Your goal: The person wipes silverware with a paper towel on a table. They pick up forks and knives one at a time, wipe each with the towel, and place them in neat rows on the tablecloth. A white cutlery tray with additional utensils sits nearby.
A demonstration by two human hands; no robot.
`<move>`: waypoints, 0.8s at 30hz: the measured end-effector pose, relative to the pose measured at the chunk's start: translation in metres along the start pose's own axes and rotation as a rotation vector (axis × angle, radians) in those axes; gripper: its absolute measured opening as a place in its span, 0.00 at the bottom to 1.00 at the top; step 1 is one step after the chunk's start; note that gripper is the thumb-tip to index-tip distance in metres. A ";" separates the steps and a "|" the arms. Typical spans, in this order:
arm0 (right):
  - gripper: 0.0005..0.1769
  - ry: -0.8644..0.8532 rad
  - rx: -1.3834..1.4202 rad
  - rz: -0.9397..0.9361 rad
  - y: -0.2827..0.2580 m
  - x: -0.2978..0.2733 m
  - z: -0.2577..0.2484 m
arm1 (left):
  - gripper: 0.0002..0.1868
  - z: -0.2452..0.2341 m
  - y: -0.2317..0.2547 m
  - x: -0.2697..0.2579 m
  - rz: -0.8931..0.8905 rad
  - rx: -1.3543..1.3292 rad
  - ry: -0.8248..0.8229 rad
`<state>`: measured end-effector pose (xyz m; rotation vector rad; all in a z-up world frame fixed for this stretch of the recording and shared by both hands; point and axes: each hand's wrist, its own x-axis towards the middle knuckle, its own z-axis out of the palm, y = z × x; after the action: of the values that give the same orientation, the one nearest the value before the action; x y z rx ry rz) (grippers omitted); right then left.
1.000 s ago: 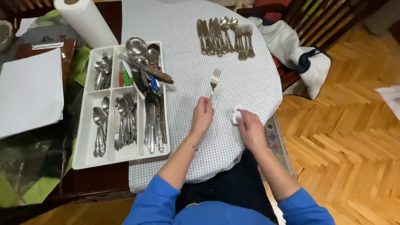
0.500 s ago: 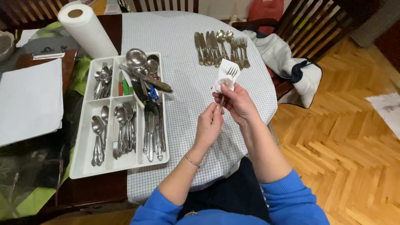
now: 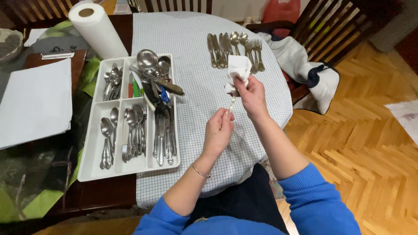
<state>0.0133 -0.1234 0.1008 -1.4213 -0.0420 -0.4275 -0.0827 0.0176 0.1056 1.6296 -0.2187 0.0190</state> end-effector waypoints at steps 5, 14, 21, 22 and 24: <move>0.17 0.056 -0.145 -0.080 -0.036 0.014 -0.019 | 0.15 -0.002 0.000 -0.014 -0.076 -0.042 0.009; 0.30 -0.253 -0.133 0.272 -0.058 -0.034 -0.013 | 0.15 -0.006 0.004 0.005 -0.002 -0.141 0.070; 0.18 -0.178 0.073 0.280 -0.028 -0.028 0.005 | 0.14 0.003 -0.002 0.002 0.110 -0.012 0.029; 0.18 -0.177 0.073 0.278 -0.029 -0.027 0.006 | 0.14 0.003 0.001 0.001 0.111 -0.013 0.028; 0.16 -0.151 0.060 0.223 -0.028 -0.027 0.010 | 0.14 0.002 0.007 -0.004 0.118 0.019 0.066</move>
<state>-0.0186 -0.1089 0.1214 -1.3793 -0.0180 -0.1338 -0.0875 0.0158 0.1124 1.6304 -0.2645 0.1647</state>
